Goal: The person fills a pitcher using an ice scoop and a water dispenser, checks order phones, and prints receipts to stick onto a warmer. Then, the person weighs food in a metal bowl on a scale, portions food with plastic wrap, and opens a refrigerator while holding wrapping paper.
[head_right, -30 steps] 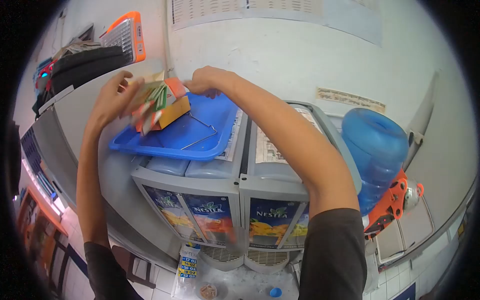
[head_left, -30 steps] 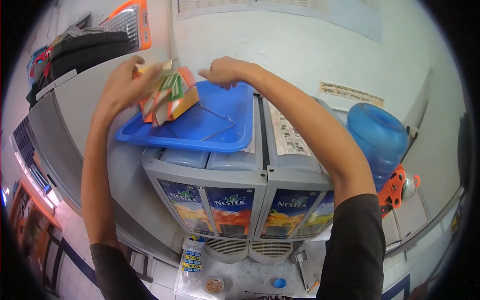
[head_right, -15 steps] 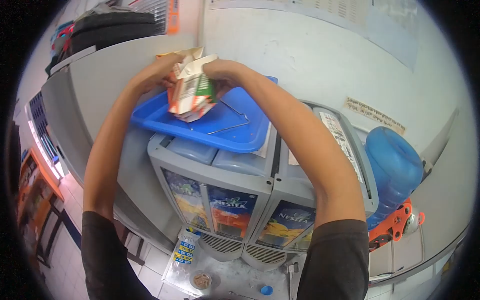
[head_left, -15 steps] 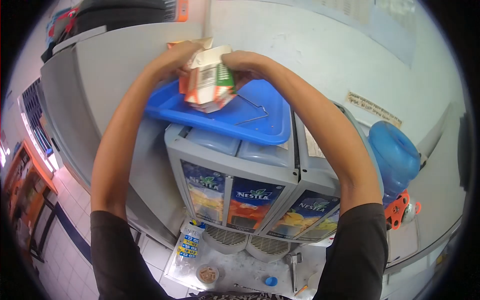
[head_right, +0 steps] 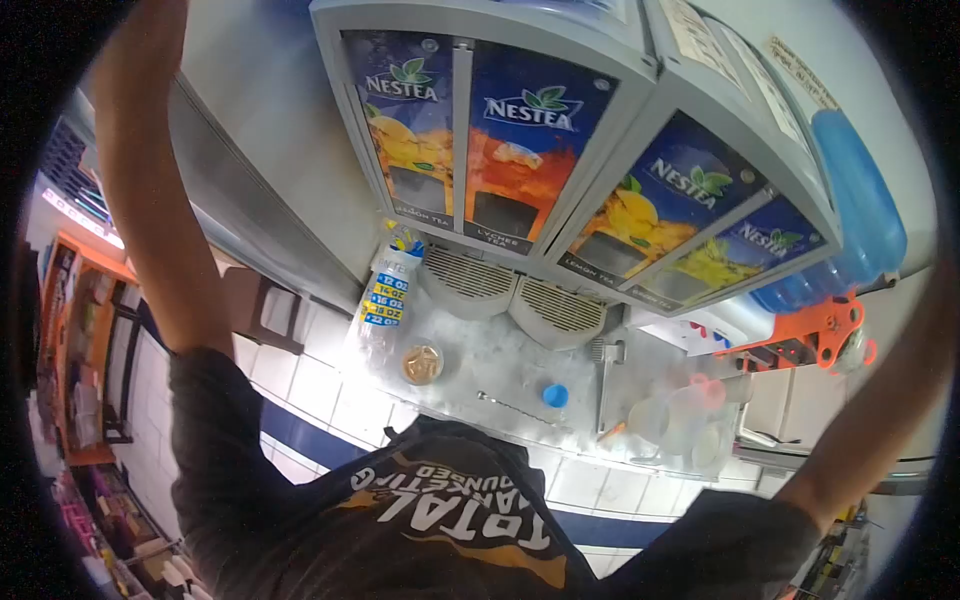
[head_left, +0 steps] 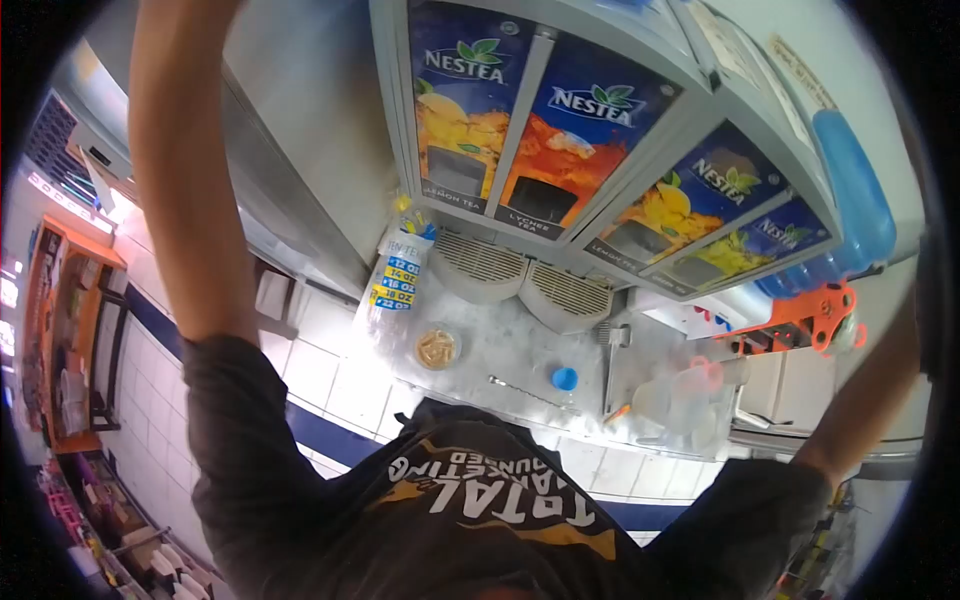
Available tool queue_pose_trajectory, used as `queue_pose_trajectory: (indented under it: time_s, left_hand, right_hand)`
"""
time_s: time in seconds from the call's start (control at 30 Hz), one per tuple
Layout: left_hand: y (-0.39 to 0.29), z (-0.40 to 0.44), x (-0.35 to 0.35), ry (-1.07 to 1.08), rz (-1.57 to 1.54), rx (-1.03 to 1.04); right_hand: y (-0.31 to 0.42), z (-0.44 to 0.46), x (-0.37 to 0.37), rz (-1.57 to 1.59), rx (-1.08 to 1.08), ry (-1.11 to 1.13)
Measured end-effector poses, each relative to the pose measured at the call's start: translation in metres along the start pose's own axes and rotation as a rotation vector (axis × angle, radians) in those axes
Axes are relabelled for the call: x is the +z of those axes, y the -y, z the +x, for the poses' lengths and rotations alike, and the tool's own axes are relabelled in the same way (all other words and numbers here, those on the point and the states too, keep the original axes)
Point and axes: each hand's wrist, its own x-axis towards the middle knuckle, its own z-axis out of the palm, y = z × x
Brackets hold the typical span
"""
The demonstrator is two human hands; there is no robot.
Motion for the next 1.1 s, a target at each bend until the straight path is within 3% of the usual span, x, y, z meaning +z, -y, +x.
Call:
queue_pose_trajectory:
  time_s: [0.03,0.07,0.13,0.17,0.23,0.27,0.3,0.33,0.37,0.43,0.5,0.53,0.57,0.6,0.63,0.67,0.7,0.73,0.77,0.8,0.83,0.87,0.9,0.93,0.97,1.0,1.03,1.07,1.1]
  left_hand:
    - [-0.023,-0.018,-0.003,0.009,-0.013,0.043]
    - [-0.031,-0.046,0.005,0.021,-0.13,-0.152]
    - [-0.061,-0.097,0.045,0.055,-0.509,-0.471]
    - [-0.082,-0.12,0.072,0.05,-0.761,-0.624]
    - [-0.131,-0.147,0.12,0.77,-1.053,-0.923]
    - [-0.141,-0.201,0.179,0.987,-1.345,-0.657]
    - [-0.181,-0.231,0.223,1.154,-1.424,-0.605]
    - [-0.221,-0.262,0.268,1.327,-1.489,-0.545]
    - [-0.268,-0.285,0.303,1.549,-1.534,-0.624]
    - [-0.353,-0.366,0.39,1.896,-1.423,-0.468]
    - [-0.428,-0.461,0.468,2.13,-1.527,-0.894]
    - [-0.46,-0.525,0.509,2.222,-1.267,-0.943]
    - [-0.484,-0.574,0.552,2.243,-0.979,-0.349]
    - [-0.5,-0.625,0.576,2.046,-0.742,-0.106]
    - [-0.51,-0.665,0.597,1.962,-0.63,-0.013]
    - [-0.509,-0.732,0.649,2.135,-0.568,0.136]
    - [-0.531,-0.706,0.663,2.153,-0.461,0.21]
    - [-0.566,-0.67,0.669,2.197,-0.321,-0.169]
    - [-0.59,-0.655,0.7,2.366,-0.687,-0.613]
    - [-0.631,-0.607,0.712,2.583,-0.533,-0.813]
    - [-0.649,-0.622,0.746,2.552,-0.533,-0.724]
    - [-0.665,-0.646,0.784,2.434,-0.393,-0.354]
    - [-0.678,-0.664,0.816,2.282,-0.454,-0.093]
    - [-0.693,-0.676,0.848,2.092,-0.464,0.154]
    - [-0.723,-0.644,0.863,2.125,-0.449,-0.158]
    - [-0.728,-0.644,0.903,1.892,-0.767,0.653]
    - [-0.75,-0.648,0.946,2.133,-0.664,0.44]
    - [-0.774,-0.638,0.978,2.248,-0.583,0.485]
    - [-0.795,-0.625,1.005,2.335,-0.527,0.598]
  right_hand:
    - [0.032,-0.035,-0.03,-0.171,0.017,0.085]
    - [0.064,-0.07,-0.06,-0.341,0.019,0.172]
    - [0.125,-0.175,-0.118,-0.358,0.366,0.292]
    - [0.144,-0.209,-0.146,-0.116,0.486,0.42]
    - [0.18,-0.277,-0.199,0.316,0.817,0.621]
    - [0.205,-0.306,-0.215,0.318,1.07,0.694]
    - [0.218,-0.349,-0.223,0.394,0.996,0.636]
    - [0.249,-0.398,-0.235,0.383,1.131,0.499]
    - [0.257,-0.435,-0.251,0.47,1.287,0.66]
    - [0.299,-0.515,-0.27,0.618,1.561,0.542]
    - [0.336,-0.59,-0.284,0.763,1.644,0.382]
    - [0.355,-0.63,-0.291,0.837,1.652,0.295]
    - [0.362,-0.667,-0.305,0.948,1.746,0.323]
    - [0.372,-0.716,-0.316,0.888,1.711,0.34]
    - [0.369,-0.756,-0.333,1.045,1.902,0.204]
    - [0.369,-0.807,-0.348,1.091,1.957,-0.017]
    - [0.365,-0.867,-0.361,1.073,2.031,-0.248]
    - [0.359,-0.924,-0.376,0.926,2.161,-0.442]
    - [0.363,-0.99,-0.383,0.723,2.22,-0.739]
    - [0.384,-1.065,-0.379,0.406,2.21,-1.084]
    - [0.415,-1.148,-0.364,-0.097,2.245,-1.259]
    - [0.463,-1.217,-0.36,-0.498,2.533,-0.805]
    - [0.503,-1.261,-0.36,-0.651,2.734,-0.511]
    - [0.545,-1.284,-0.358,-0.577,2.906,-0.291]
    - [0.583,-1.296,-0.356,-0.383,3.041,-0.05]
    - [0.612,-1.293,-0.359,-0.137,3.104,0.221]
    - [0.637,-1.292,-0.364,0.119,3.093,0.493]
    - [0.657,-1.276,-0.367,0.368,3.033,0.718]
    - [0.67,-1.254,-0.376,0.568,2.993,0.809]
